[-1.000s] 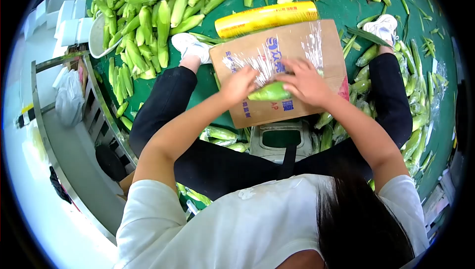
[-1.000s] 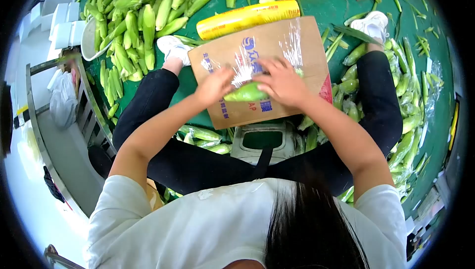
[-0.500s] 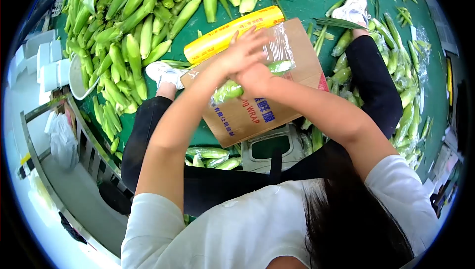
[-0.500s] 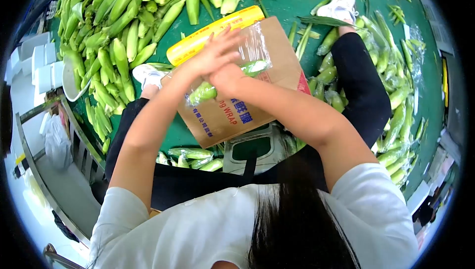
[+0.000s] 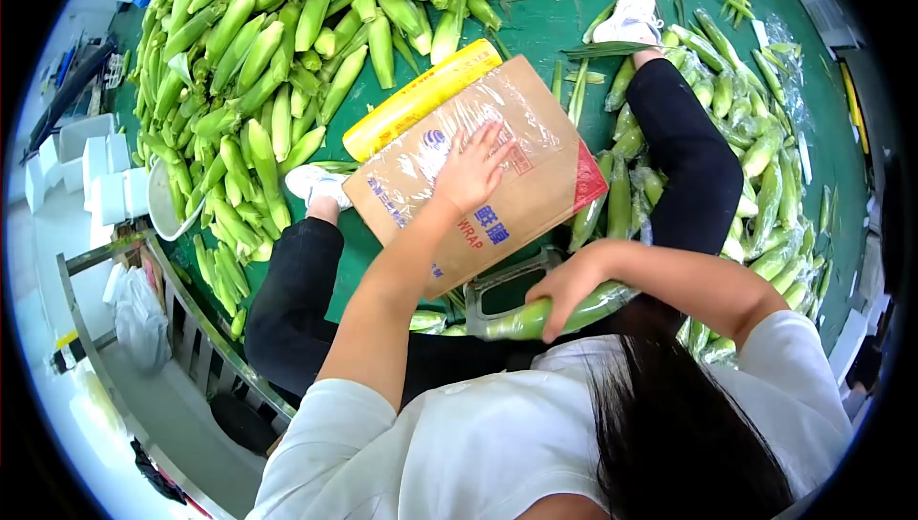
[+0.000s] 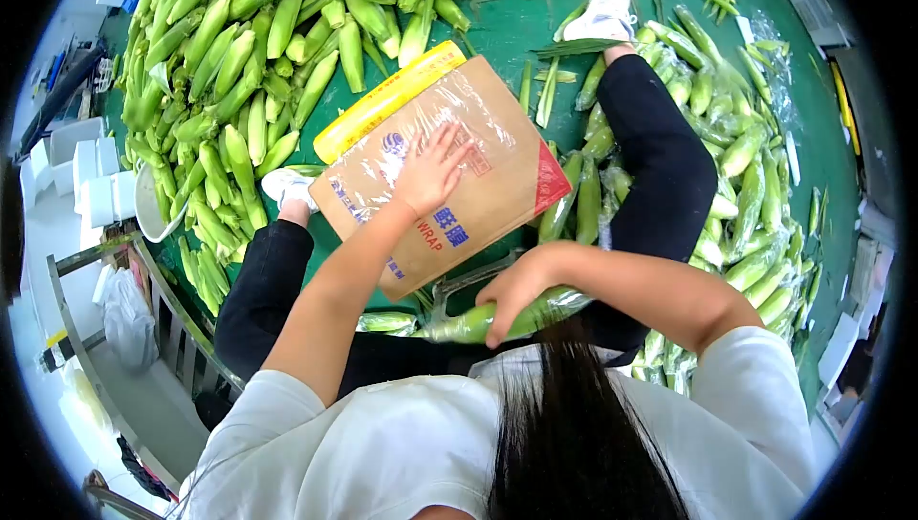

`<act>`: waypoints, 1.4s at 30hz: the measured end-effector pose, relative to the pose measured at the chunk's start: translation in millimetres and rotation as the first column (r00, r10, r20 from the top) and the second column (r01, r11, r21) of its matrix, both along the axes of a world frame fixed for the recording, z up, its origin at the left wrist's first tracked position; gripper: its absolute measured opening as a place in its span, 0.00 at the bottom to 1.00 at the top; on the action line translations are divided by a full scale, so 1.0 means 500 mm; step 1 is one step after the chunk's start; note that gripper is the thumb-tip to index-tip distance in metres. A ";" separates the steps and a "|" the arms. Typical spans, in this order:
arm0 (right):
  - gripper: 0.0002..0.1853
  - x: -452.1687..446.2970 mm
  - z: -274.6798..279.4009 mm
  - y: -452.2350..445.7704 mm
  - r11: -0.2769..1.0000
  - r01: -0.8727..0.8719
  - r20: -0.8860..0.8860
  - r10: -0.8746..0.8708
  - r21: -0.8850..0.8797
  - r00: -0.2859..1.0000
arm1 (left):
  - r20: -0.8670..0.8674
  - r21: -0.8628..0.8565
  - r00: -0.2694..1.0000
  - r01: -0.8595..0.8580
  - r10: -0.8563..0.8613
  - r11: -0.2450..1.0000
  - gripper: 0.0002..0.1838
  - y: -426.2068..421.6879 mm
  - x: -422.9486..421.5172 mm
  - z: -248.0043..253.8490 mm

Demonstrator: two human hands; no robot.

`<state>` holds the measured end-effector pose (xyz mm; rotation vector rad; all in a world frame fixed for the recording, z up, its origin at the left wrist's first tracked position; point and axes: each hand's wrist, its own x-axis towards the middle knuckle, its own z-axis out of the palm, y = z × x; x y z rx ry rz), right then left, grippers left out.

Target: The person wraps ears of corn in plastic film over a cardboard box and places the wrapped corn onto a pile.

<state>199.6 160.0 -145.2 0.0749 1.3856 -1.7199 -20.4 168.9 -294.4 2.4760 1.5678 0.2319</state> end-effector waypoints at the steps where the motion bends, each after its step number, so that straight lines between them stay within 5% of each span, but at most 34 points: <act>1: 0.45 0.032 0.025 0.020 0.989 0.148 -0.018 -0.149 -0.014 0.989 | -0.044 -0.043 0.996 0.077 -0.079 0.996 0.31 -0.025 0.036 -0.009; 2: 0.43 0.078 0.042 0.023 0.886 0.450 0.096 -0.441 -0.116 0.893 | -0.089 -0.088 0.984 0.149 -0.156 0.985 0.31 -0.058 0.082 -0.013; 3: 0.41 0.125 0.050 0.025 0.684 0.707 0.229 -0.670 -0.179 0.707 | -0.059 -0.495 0.991 0.077 -0.122 0.865 0.29 -0.087 0.159 0.103; 5: 0.38 0.194 0.037 0.035 0.260 0.910 0.432 -0.815 -0.323 0.386 | 0.376 -0.231 0.851 0.468 -0.365 0.853 0.24 -0.194 0.197 0.050; 7: 0.35 0.262 -0.004 0.041 0.080 0.977 0.560 -0.809 -0.195 0.178 | 0.672 -0.335 0.740 0.314 -0.008 0.888 0.28 -0.264 0.227 0.124; 9: 0.31 0.280 0.007 0.035 0.149 0.988 0.568 -0.809 -0.047 0.150 | 0.581 -0.113 0.811 -0.004 0.069 0.994 0.33 -0.239 0.212 0.229; 10: 0.30 0.275 0.026 0.023 0.195 0.981 0.548 -0.819 -0.017 0.172 | 0.390 0.199 0.921 -0.099 0.013 0.975 0.37 -0.228 0.206 0.276; 11: 0.30 0.262 0.026 0.016 0.341 0.930 0.501 -0.787 -0.135 0.361 | 0.257 0.337 0.962 0.005 -0.097 0.942 0.37 -0.196 0.196 0.292; 12: 0.29 0.237 0.052 0.004 0.464 0.868 0.464 -0.739 -0.176 0.489 | -0.022 0.272 0.990 0.143 -0.142 0.952 0.34 -0.146 0.199 0.365; 13: 0.29 0.215 0.091 0.000 0.545 0.814 0.455 -0.683 -0.201 0.571 | -0.016 0.119 0.955 0.295 -0.295 0.948 0.25 -0.114 0.182 0.373; 14: 0.29 0.212 0.076 0.003 0.533 0.789 0.396 -0.683 -0.305 0.614 | 0.048 -0.149 0.950 0.313 -0.310 0.938 0.18 -0.092 0.174 0.402; 15: 0.30 0.213 0.090 0.015 0.535 0.819 0.367 -0.733 -0.207 0.572 | 0.005 -0.317 0.967 0.242 -0.253 0.917 0.14 -0.074 0.174 0.402; 16: 0.32 0.230 0.108 0.028 0.619 0.778 -0.104 -0.771 0.106 0.628 | 0.069 -0.464 0.970 0.239 -0.233 0.853 0.18 -0.055 0.154 0.396; 17: 0.34 0.251 0.130 0.044 0.526 0.742 -0.516 -0.535 0.417 0.669 | 0.129 -0.599 0.973 0.228 -0.189 0.767 0.22 -0.041 0.139 0.384; 18: 0.39 0.260 0.156 0.041 0.278 0.614 -0.481 -0.421 0.738 0.769 | 0.333 -0.671 0.939 0.304 -0.092 0.676 0.24 -0.025 0.137 0.369; 20: 0.43 0.296 0.181 0.077 0.135 0.592 -0.540 -0.289 0.794 0.790 | 0.640 -0.716 0.746 0.492 0.184 0.496 0.30 0.036 0.125 0.342; 21: 0.40 0.323 0.182 0.112 -0.045 0.666 -0.638 -0.339 0.745 0.691 | 0.515 -0.845 0.754 0.364 0.408 0.393 0.32 0.072 0.125 0.351; 23: 0.38 0.417 0.102 0.173 -0.489 0.492 -0.691 -0.572 0.720 0.442 | 0.583 -0.793 0.411 0.098 0.701 0.602 0.33 0.107 0.102 0.256; 24: 0.41 0.502 0.031 0.211 -0.690 0.447 -0.822 -0.463 0.569 0.332 | 0.572 -0.476 0.669 -0.201 0.475 0.856 0.35 0.099 0.086 0.197; 25: 0.44 0.556 0.034 0.239 -0.608 0.119 -0.614 -0.736 0.785 0.287 | 0.344 -0.013 0.889 -0.318 0.303 0.948 0.36 0.079 0.072 0.137; 26: 0.46 0.650 -0.016 0.262 -0.633 0.050 -0.591 -0.689 0.773 0.419 | 0.175 -0.105 0.958 -0.211 0.227 0.972 0.39 0.050 0.057 0.086; 27: 0.47 0.675 -0.017 0.292 -0.424 -0.071 -0.381 -0.866 0.903 0.324 | 0.169 -0.366 0.953 -0.178 0.253 0.913 0.41 0.018 0.074 0.067; 28: 0.47 0.840 -0.169 0.296 -0.538 0.032 -0.487 -0.733 0.842 0.475 | 0.246 -0.347 0.969 0.056 0.033 0.936 0.39 -0.050 0.088 -0.006; 29: 0.45 0.800 -0.141 0.332 -0.542 -0.072 -0.352 -0.635 0.838 0.687 | 0.101 -0.255 0.956 0.293 -0.277 0.921 0.37 -0.070 0.139 0.023; 31: 0.37 0.671 -0.125 0.479 -0.762 0.151 -0.528 -0.277 0.629 0.803 | 0.230 -0.214 0.895 0.430 -0.383 0.877 0.27 -0.151 0.212 0.009; 33: 0.29 0.492 -0.176 0.657 -0.648 0.511 -0.818 -0.353 0.564 0.455 | 0.549 -0.276 0.743 0.594 -0.384 0.755 0.21 -0.217 0.285 -0.038; 34: 0.25 0.394 -0.210 0.745 -0.466 0.654 -0.763 -0.582 0.596 0.281 | 0.658 -0.352 0.657 0.700 -0.367 0.622 0.18 -0.244 0.321 -0.051; 35: 0.23 0.298 -0.261 0.823 -0.422 0.677 -0.770 -0.529 0.603 0.356 | 0.723 -0.207 0.619 0.617 -0.306 0.759 0.18 -0.292 0.353 -0.086; 36: 0.22 0.186 -0.296 0.875 -0.577 0.618 -0.836 -0.248 0.533 0.489 | 0.778 -0.065 0.571 0.489 -0.263 0.870 0.19 -0.338 0.385 -0.122; 38: 0.30 0.013 -0.358 1.011 -0.626 0.643 -0.737 0.154 0.442 0.658 | 0.760 -0.303 0.646 0.440 -0.064 0.845 0.19 -0.279 0.371 -0.074; 40: 0.29 -0.137 -0.415 1.086 -0.477 0.712 -0.697 0.249 0.515 0.672 | 0.793 -0.479 0.579 0.397 0.191 0.783 0.15 -0.204 0.341 -0.046; 42: 0.27 -0.219 -0.453 1.094 -0.479 0.479 -0.421 0.230 0.736 0.877 | 0.747 -0.663 0.390 0.390 0.538 0.639 0.13 -0.138 0.310 -0.036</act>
